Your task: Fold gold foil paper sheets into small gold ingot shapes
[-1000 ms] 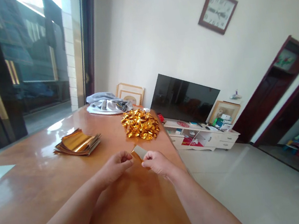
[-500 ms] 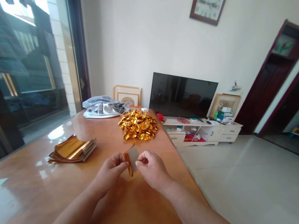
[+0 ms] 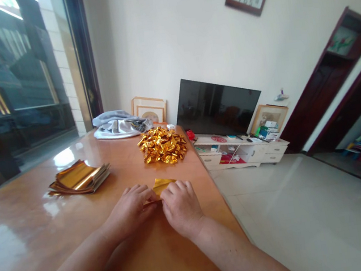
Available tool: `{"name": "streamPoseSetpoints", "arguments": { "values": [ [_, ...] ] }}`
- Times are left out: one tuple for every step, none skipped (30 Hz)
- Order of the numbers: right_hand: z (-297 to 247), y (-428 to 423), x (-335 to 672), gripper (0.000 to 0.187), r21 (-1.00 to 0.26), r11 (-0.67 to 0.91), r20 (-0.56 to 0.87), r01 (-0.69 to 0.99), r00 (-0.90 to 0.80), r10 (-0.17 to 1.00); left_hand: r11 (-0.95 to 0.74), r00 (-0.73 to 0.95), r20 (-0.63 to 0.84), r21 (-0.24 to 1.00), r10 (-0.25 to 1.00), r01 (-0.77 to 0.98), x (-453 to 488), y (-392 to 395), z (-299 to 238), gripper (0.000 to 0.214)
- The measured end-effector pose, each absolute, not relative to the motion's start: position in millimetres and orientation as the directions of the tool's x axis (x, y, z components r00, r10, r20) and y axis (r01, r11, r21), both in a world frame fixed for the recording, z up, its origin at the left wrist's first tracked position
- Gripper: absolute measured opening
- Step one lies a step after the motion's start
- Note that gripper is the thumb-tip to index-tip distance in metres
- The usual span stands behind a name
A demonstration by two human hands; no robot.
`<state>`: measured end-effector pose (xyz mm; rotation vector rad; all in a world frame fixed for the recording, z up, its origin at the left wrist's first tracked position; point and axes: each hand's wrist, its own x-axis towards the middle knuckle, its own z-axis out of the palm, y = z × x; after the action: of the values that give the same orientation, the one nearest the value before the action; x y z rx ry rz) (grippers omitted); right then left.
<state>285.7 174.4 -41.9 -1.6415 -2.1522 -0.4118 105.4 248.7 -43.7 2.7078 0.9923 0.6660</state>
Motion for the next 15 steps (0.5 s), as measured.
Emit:
{"name": "streamPoseSetpoints", "arguments": {
  "values": [
    [-45.1,172.5,289.0,0.008,-0.007,0.273,0.466,0.962,-0.238,0.852,-0.750,0.681,0.316,0.323,0.660,0.577,105.7,249.8,-46.3,0.008],
    [-48.4,170.6,292.1,0.007,-0.009,0.279,0.449,0.960,-0.246,0.859,-0.741,0.684,0.289,0.329,0.670,0.586,105.8,251.0,-49.0,0.008],
    [-51.8,168.7,295.0,0.007,-0.017,0.285,0.431,0.958,-0.251,0.867,-0.734,0.687,0.268,0.334,0.676,0.592,105.5,252.2,-51.7,0.008],
    [-55.3,167.1,297.5,0.007,-0.029,0.290,0.414,0.957,-0.253,0.875,-0.730,0.691,0.251,0.340,0.678,0.593,105.0,253.3,-54.0,0.009],
    [-58.8,165.8,299.9,0.008,-0.043,0.292,0.398,0.955,-0.252,0.882,-0.730,0.698,0.236,0.348,0.676,0.589,104.3,254.2,-55.9,0.010],
    [-62.3,164.9,302.0,0.009,-0.059,0.292,0.384,0.955,-0.248,0.889,-0.732,0.708,0.225,0.358,0.670,0.579,103.4,254.9,-57.3,0.011],
    [-65.7,164.4,303.9,0.010,-0.073,0.290,0.373,0.954,-0.244,0.895,-0.735,0.717,0.217,0.370,0.663,0.568,102.5,255.4,-58.0,0.012],
    [-68.9,164.1,305.7,0.011,-0.084,0.290,0.363,0.953,-0.241,0.900,-0.737,0.724,0.213,0.384,0.657,0.556,101.7,255.5,-58.2,0.012],
    [-71.7,163.9,307.2,0.011,-0.094,0.290,0.354,0.953,-0.240,0.904,-0.737,0.728,0.209,0.398,0.653,0.547,100.9,255.5,-57.8,0.013],
    [-74.1,163.7,308.5,0.012,-0.103,0.290,0.348,0.951,-0.239,0.906,-0.734,0.732,0.201,0.412,0.651,0.540,100.2,255.2,-57.1,0.013],
    [-76.0,163.2,309.5,0.012,-0.113,0.291,0.345,0.950,-0.237,0.908,-0.728,0.734,0.189,0.425,0.653,0.538,99.6,254.8,-56.1,0.013],
    [-77.5,162.6,310.3,0.012,-0.123,0.292,0.344,0.949,-0.235,0.909,-0.718,0.733,0.173,0.437,0.658,0.542,99.1,254.4,-55.2,0.014],
    [-78.5,161.7,310.9,0.013,-0.133,0.292,0.346,0.947,-0.231,0.909,-0.707,0.730,0.155,0.447,0.665,0.549,98.6,254.1,-54.3,0.014],
    [-79.0,160.7,311.4,0.013,-0.143,0.291,0.351,0.946,-0.227,0.908,-0.696,0.727,0.140,0.454,0.672,0.556,98.1,254.0,-53.7,0.014],
    [-79.3,159.5,311.6,0.012,-0.154,0.291,0.357,0.944,-0.221,0.907,-0.688,0.724,0.129,0.459,0.678,0.562,97.6,254.1,-53.4,0.014]
  ]
}}
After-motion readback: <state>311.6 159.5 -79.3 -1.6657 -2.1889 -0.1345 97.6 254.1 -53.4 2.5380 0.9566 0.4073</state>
